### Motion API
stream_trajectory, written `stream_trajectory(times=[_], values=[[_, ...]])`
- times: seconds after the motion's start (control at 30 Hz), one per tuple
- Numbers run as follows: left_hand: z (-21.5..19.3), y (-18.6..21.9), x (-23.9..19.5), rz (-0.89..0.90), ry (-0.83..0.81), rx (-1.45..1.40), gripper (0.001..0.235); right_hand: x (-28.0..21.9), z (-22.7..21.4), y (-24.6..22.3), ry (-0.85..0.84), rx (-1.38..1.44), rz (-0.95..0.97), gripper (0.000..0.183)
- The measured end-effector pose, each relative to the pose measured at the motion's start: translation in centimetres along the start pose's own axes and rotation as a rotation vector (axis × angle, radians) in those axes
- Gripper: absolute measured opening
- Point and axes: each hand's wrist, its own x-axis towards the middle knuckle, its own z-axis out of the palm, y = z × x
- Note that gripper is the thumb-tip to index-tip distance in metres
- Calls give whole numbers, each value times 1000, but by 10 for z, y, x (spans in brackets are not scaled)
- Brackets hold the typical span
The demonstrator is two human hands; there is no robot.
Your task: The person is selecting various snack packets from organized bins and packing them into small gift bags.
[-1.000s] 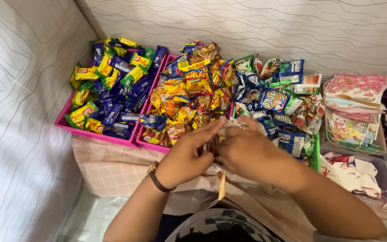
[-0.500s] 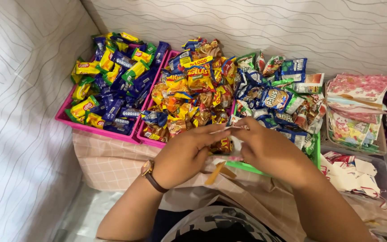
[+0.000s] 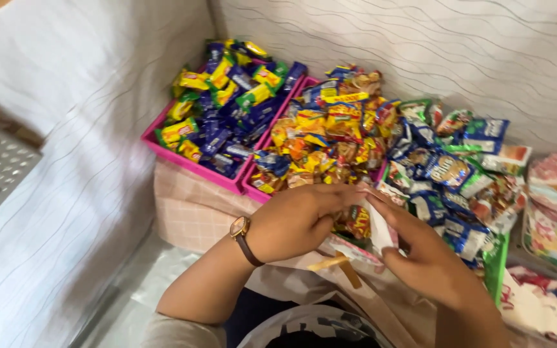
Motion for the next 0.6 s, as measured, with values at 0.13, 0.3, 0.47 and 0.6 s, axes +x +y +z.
stream_trajectory(times=[0.13,0.3,0.47,0.6], values=[[-33,1,-15,13,7,-123,58,1,13,2,17,55,53,88],[-69,-59,-25,-146,130,-380,51,27,33,-26,3,275,112,95],[-96,-188,-7,-437,397,-396,50,57,57,-62,-8,78,21,99],[-86,-328,4,-483,513,33,37,83,77,-62,-33,179,-207,87]])
